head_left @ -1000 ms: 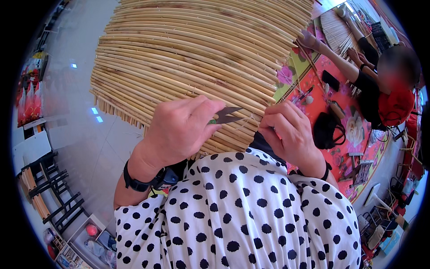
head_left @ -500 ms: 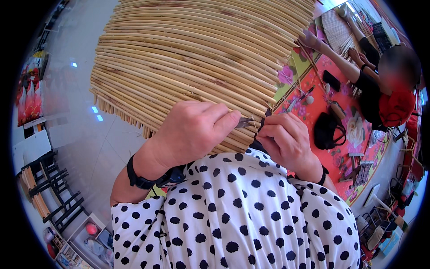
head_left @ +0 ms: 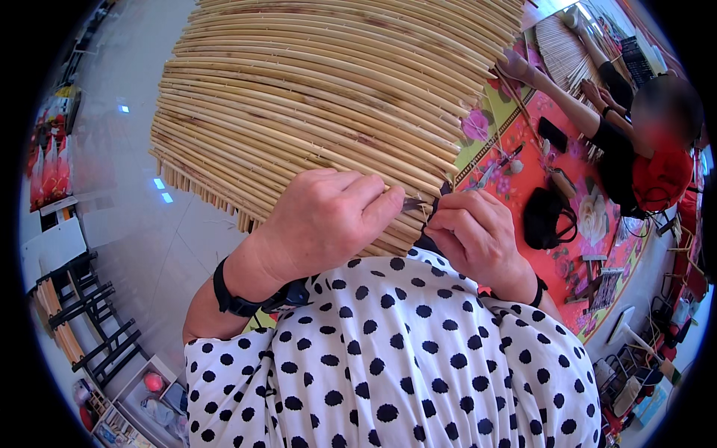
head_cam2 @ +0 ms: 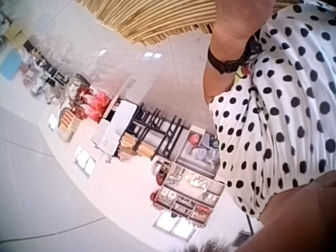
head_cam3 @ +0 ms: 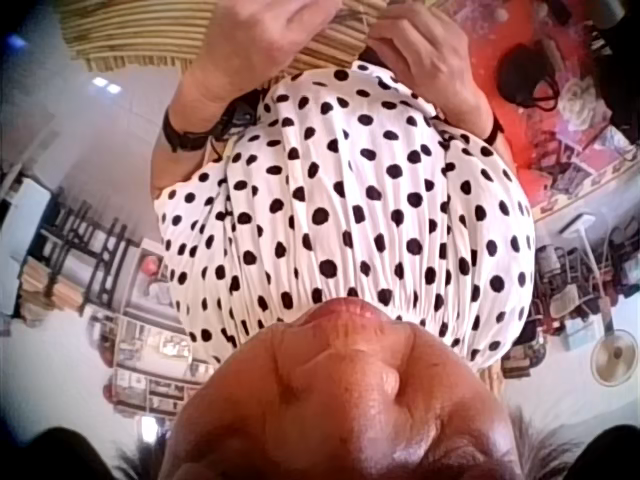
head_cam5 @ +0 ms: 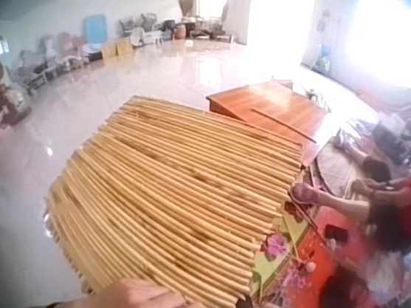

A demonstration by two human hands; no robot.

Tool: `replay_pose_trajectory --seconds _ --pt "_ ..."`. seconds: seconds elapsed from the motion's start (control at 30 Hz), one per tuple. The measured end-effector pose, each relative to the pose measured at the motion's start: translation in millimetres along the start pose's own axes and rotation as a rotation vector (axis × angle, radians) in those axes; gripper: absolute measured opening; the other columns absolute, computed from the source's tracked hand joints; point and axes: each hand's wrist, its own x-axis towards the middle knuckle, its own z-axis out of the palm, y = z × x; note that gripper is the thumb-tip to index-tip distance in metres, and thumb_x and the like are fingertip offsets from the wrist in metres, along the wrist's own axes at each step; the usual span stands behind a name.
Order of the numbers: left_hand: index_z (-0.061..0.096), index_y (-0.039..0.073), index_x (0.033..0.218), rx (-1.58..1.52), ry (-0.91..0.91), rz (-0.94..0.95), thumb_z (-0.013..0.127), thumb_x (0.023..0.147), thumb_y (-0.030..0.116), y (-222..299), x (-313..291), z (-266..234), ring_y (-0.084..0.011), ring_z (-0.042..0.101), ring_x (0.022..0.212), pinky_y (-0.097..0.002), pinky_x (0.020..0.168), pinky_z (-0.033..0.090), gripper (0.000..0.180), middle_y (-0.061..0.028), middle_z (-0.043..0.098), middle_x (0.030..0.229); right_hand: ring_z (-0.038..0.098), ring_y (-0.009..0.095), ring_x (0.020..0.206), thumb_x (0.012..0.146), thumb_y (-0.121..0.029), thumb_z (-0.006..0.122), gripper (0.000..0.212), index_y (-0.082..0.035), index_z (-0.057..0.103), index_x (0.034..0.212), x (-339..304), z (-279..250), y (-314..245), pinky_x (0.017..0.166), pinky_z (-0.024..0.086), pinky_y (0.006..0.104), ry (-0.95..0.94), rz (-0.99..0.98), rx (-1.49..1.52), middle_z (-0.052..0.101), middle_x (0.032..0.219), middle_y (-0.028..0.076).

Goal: The person threads a string through bamboo sticks to assemble a mat by hand and uses a pair of cutters to trim the excess string.

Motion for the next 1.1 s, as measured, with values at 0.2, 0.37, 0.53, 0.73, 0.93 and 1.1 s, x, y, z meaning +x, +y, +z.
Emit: replay_pose_trajectory --seconds 0.2,0.37,0.53,0.73,0.93,1.1 --pt "0.064 0.002 0.095 0.011 0.003 0.01 0.065 0.073 0.01 -0.4 0.1 0.6 -0.0186 0.06 0.062 -0.0302 0.053 0.048 0.024 -0.0043 0.057 0.07 0.058 0.019 0.067 0.066 -0.006 0.076 0.021 -0.005 0.062 0.082 0.1 0.0 0.5 0.056 0.046 0.0296 0.003 -0.004 0.005 0.058 0.085 0.007" --pt "0.064 0.002 0.095 0.013 0.005 0.004 0.064 0.073 0.01 -0.3 -1.0 0.8 -0.0184 0.059 0.061 -0.0301 0.052 0.048 0.024 -0.0042 0.056 0.07 0.059 0.019 0.068 0.065 -0.005 0.076 0.021 -0.005 0.062 0.082 2.0 -0.5 -0.4 0.056 0.048 0.0299 -0.004 -0.009 0.003 0.058 0.084 0.007" --pt "0.064 0.002 0.095 0.014 0.013 0.002 0.064 0.073 0.009 -0.1 -0.8 1.1 -0.0184 0.059 0.061 -0.0299 0.052 0.048 0.023 -0.004 0.056 0.07 0.058 0.021 0.063 0.062 -0.002 0.076 0.022 -0.004 0.061 0.078 1.8 3.3 -0.1 0.051 0.045 0.0302 0.042 -0.008 0.023 0.059 0.08 0.007" --pt "0.063 0.003 0.095 -0.154 0.097 -0.149 0.072 0.072 0.009 -0.2 1.5 -0.6 -0.02 0.061 0.061 -0.0307 0.052 0.048 0.025 -0.0058 0.059 0.072 0.06 0.02 0.066 0.067 -0.002 0.074 0.02 -0.004 0.061 0.081 2.5 -3.6 -3.2 0.054 0.049 0.0299 0.017 0.046 0.039 0.058 0.085 0.008" --pt "0.063 0.003 0.094 -0.413 0.038 -0.353 0.079 0.071 0.012 -5.7 -3.9 7.1 -0.0237 0.064 0.064 -0.0313 0.055 0.049 0.03 -0.0097 0.064 0.075 0.06 0.021 0.062 0.07 0.001 0.072 0.017 -0.004 0.06 0.082 1.0 -3.8 -2.4 0.052 0.048 0.0302 0.029 0.114 -0.005 0.06 0.081 0.007" --pt "0.063 0.004 0.093 -0.336 -0.022 -0.381 0.078 0.072 0.014 -7.7 -5.3 16.1 -0.0232 0.065 0.064 -0.0315 0.056 0.049 0.028 -0.01 0.064 0.074 0.061 0.022 0.062 0.072 0.0 0.071 0.015 -0.004 0.06 0.082 2.6 -1.3 -2.6 0.052 0.048 0.0301 0.029 0.185 -0.035 0.061 0.078 0.006"
